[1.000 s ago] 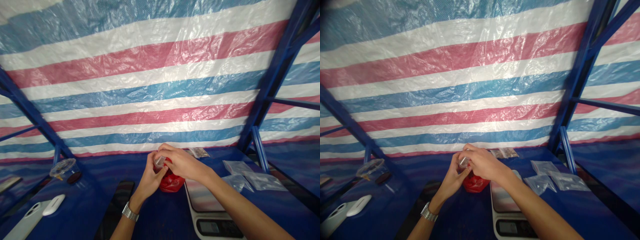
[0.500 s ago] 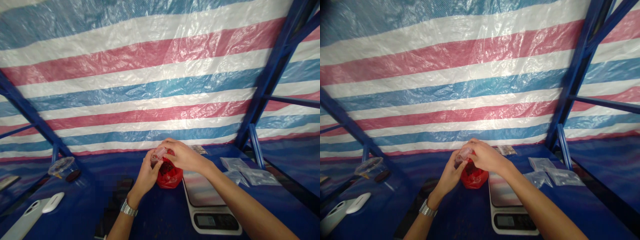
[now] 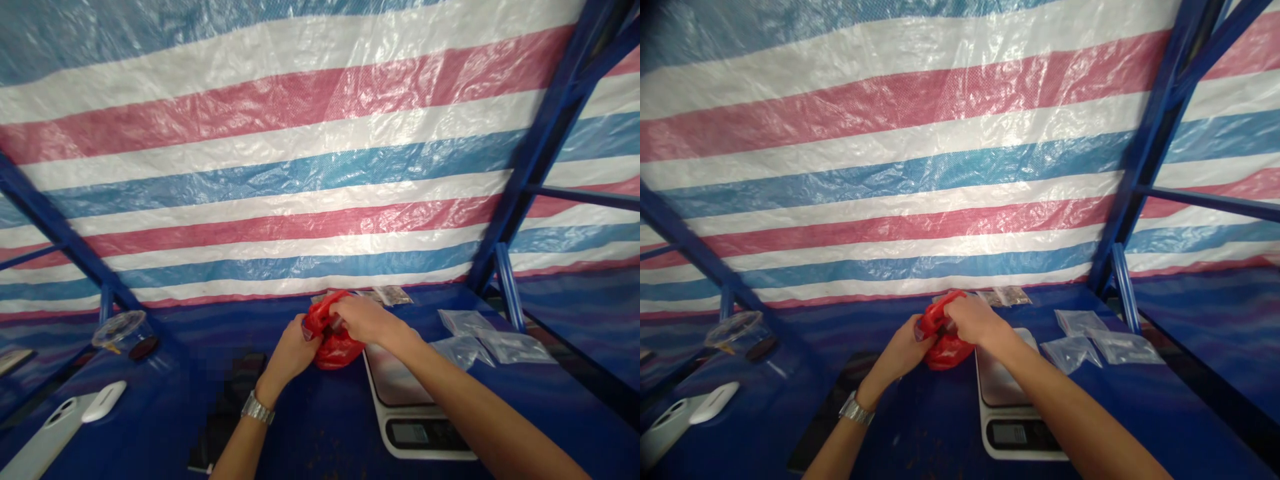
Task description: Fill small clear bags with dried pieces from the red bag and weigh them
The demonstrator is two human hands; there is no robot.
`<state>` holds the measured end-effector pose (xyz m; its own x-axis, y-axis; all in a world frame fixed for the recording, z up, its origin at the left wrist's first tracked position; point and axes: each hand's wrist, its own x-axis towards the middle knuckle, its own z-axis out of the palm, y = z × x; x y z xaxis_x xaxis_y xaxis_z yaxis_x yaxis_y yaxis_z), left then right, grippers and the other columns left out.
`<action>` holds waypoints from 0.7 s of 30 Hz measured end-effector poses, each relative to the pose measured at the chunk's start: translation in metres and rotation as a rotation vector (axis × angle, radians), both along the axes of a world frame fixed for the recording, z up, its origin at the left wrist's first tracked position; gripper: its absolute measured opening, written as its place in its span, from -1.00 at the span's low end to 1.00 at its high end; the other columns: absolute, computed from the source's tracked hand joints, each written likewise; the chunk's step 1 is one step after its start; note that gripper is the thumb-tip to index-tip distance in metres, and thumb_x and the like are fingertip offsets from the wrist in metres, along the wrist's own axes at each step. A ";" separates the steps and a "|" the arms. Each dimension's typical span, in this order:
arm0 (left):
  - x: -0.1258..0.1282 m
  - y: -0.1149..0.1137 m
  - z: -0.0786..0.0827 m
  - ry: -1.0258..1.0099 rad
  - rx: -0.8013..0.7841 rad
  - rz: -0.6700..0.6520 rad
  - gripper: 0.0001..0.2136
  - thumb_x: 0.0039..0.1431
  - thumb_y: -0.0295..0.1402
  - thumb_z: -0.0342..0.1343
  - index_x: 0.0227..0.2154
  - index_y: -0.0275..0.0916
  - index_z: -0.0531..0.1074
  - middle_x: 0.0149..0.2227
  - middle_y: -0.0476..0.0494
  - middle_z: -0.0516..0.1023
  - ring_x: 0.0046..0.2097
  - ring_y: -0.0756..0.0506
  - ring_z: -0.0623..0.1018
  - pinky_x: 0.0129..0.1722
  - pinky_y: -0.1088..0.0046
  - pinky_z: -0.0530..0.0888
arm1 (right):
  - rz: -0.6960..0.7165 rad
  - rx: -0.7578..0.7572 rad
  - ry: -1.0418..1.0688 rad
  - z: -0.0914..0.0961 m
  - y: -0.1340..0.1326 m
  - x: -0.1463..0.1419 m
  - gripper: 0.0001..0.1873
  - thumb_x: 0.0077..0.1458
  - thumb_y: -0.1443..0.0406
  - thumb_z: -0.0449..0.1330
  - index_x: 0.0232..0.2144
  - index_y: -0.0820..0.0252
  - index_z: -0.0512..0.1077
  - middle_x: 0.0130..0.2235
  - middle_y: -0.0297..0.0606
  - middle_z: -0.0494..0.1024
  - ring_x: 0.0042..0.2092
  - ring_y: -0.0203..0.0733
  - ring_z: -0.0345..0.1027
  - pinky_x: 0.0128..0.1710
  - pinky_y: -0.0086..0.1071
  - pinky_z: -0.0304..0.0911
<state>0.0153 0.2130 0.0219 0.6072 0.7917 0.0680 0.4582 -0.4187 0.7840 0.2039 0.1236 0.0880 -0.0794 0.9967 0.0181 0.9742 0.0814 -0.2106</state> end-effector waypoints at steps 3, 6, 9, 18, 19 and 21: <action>0.006 0.000 -0.005 -0.107 -0.045 0.047 -0.70 0.04 -0.51 0.13 -0.13 -0.25 0.53 -0.25 -0.18 0.67 -0.21 -0.20 0.61 -0.20 0.36 0.41 | -0.056 0.091 -0.094 -0.012 0.008 -0.004 -0.51 0.14 0.55 0.11 0.07 0.22 0.54 0.07 -0.01 0.63 0.06 0.04 0.54 -0.01 -0.27 0.39; 0.009 0.005 -0.009 -0.161 -0.083 0.098 -0.84 -0.02 -0.52 0.16 -0.35 -0.22 0.56 -0.39 -0.11 0.64 -0.33 -0.15 0.57 -0.28 0.39 0.40 | -0.077 0.087 -0.162 -0.016 0.011 -0.006 -0.50 0.18 0.56 0.06 0.11 0.30 0.50 0.13 0.06 0.58 0.10 0.09 0.52 0.01 -0.20 0.41; 0.011 0.010 -0.012 -0.209 -0.134 0.112 -0.94 0.03 -0.43 0.18 -0.42 -0.21 0.54 -0.45 -0.08 0.60 -0.38 -0.12 0.54 -0.33 0.42 0.41 | -0.080 0.042 -0.177 -0.014 0.009 -0.006 -0.55 0.16 0.56 0.08 0.06 0.32 0.53 0.10 0.08 0.60 0.11 0.13 0.51 0.02 -0.17 0.41; 0.012 -0.002 -0.005 -0.381 -0.359 0.087 -0.86 0.09 -0.26 0.17 -0.40 -0.22 0.49 -0.49 -0.07 0.54 -0.39 -0.12 0.58 -0.37 0.42 0.50 | -0.003 0.002 -0.109 -0.003 0.003 0.001 -0.58 0.05 0.56 0.18 -0.08 0.20 0.60 0.03 -0.03 0.64 0.05 0.11 0.55 -0.06 -0.22 0.40; 0.012 -0.003 -0.003 -0.391 -0.379 0.074 -0.86 0.09 -0.26 0.17 -0.40 -0.23 0.49 -0.48 -0.08 0.55 -0.39 -0.12 0.58 -0.37 0.42 0.51 | -0.023 -0.011 -0.119 -0.003 0.003 0.000 -0.61 0.06 0.55 0.19 -0.09 0.22 0.60 0.02 0.01 0.64 0.04 0.13 0.55 -0.06 -0.21 0.40; 0.014 -0.006 0.000 -0.420 -0.433 0.045 -0.85 0.08 -0.26 0.16 -0.38 -0.24 0.50 -0.47 -0.09 0.57 -0.38 -0.12 0.59 -0.36 0.41 0.52 | -0.053 -0.024 -0.132 -0.005 0.004 -0.002 -0.65 0.07 0.52 0.22 -0.08 0.27 0.59 0.01 0.08 0.64 0.04 0.16 0.55 -0.07 -0.19 0.40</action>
<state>0.0297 0.2073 0.0214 0.5631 0.8254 -0.0396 0.0823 -0.0084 0.9966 0.2015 0.1272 0.0832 -0.0262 0.9996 -0.0132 0.9963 0.0250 -0.0818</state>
